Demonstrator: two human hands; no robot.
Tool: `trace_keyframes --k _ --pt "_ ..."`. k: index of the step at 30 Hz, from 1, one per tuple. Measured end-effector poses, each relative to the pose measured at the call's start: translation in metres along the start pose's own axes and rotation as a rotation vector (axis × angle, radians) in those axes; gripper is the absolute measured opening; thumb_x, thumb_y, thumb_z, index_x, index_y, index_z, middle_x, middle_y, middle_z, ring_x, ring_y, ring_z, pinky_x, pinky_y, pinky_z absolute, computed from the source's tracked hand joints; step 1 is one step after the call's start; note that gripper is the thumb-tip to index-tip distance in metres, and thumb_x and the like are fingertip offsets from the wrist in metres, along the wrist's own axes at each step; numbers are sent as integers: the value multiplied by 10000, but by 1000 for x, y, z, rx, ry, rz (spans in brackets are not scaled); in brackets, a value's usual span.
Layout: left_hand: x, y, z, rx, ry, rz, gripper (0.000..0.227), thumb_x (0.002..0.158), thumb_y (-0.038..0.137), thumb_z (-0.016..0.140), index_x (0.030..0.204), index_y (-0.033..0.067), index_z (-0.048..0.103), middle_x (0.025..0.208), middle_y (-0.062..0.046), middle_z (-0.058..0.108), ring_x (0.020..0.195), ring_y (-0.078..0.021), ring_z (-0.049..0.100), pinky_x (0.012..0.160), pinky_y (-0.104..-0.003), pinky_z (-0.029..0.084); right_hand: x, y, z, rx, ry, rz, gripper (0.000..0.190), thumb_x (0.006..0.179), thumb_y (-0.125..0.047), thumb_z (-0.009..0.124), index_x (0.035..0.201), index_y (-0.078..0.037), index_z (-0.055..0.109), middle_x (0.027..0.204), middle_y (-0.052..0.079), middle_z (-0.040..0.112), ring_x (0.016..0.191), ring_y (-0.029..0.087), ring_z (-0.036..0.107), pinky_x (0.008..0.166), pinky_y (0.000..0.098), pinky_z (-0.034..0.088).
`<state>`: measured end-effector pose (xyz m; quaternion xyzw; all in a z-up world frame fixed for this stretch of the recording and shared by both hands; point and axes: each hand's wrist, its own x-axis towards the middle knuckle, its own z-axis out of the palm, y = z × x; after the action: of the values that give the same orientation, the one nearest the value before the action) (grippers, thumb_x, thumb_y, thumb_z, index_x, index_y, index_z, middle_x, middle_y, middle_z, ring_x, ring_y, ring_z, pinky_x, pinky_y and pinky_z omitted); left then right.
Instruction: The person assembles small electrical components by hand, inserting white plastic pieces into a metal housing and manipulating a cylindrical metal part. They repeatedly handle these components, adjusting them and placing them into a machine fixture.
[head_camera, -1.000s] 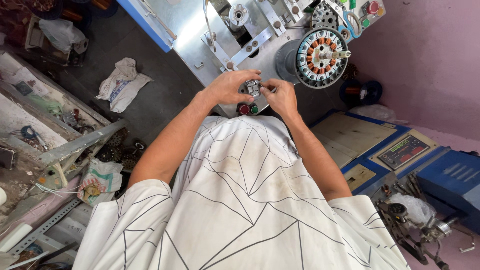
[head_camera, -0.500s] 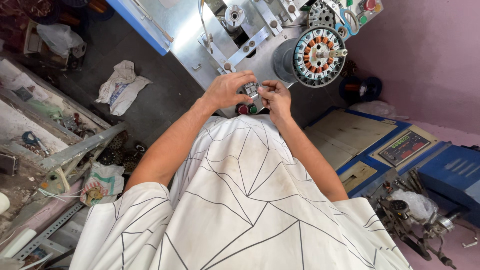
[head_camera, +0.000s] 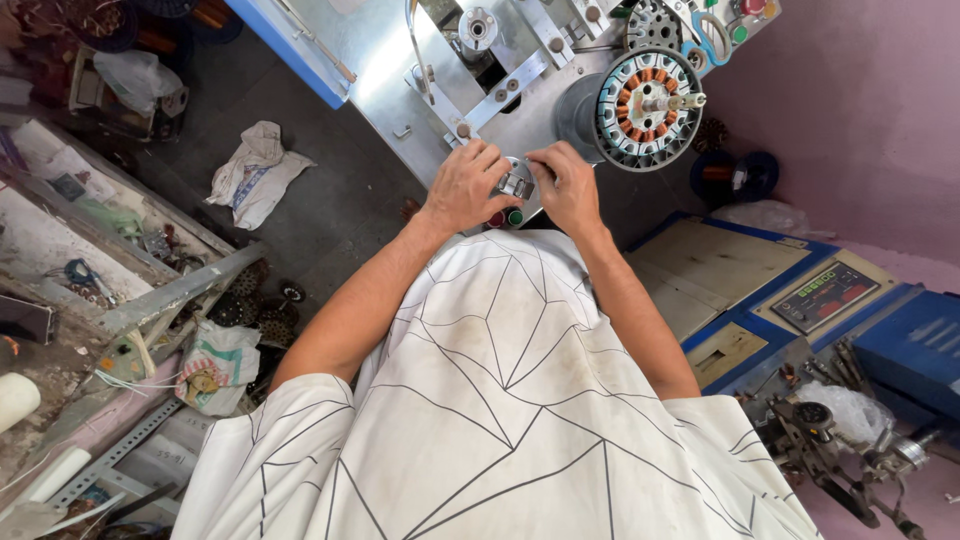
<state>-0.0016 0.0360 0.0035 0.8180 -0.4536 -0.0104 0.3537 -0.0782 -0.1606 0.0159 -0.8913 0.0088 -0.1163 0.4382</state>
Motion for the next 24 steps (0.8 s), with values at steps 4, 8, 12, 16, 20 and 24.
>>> trace_keyframes --k 4,8,12,16,20,24 --pt "-5 12 7 160 4 19 494 857 408 797 1183 57 675 931 -54 607 910 -260 573 817 -421 464 5 -2 -16 43 -59 95 142 967 -2 708 1105 -24 734 903 92 644 699 204 594 635 319 474" --pt "3 20 23 132 -85 -148 546 923 315 711 1390 44 635 812 -90 660 714 -284 597 718 -439 459 -15 -10 -20 36 -28 146 143 964 -24 719 1101 -34 759 815 81 628 624 187 540 581 315 430" --pt "3 20 37 -85 -115 -442 492 978 393 662 1411 161 618 896 -114 715 811 -318 669 784 -459 515 -30 -2 -14 29 -24 139 116 957 -44 745 1069 -40 774 790 77 645 613 180 543 570 316 421" --pt "-3 3 13 -284 -215 -325 711 822 335 807 1472 205 549 1178 -146 684 1076 -341 638 919 -451 512 -32 9 -8 26 -119 92 125 930 -32 749 1054 -37 769 821 89 651 639 198 575 578 321 453" --pt "-2 -4 -6 -204 -271 -144 883 662 220 903 1467 195 540 1430 -162 483 1270 -361 490 1070 -464 449 -22 16 -9 -35 -189 -49 122 899 -19 756 1021 -23 751 851 105 653 742 268 617 621 356 488" --pt "9 -20 -1 -272 -303 84 918 646 161 894 1479 119 509 1561 -97 481 1430 -358 429 1139 -442 423 -12 20 -10 -93 -217 -148 102 872 -25 783 962 -16 736 841 120 640 810 319 611 694 413 490"
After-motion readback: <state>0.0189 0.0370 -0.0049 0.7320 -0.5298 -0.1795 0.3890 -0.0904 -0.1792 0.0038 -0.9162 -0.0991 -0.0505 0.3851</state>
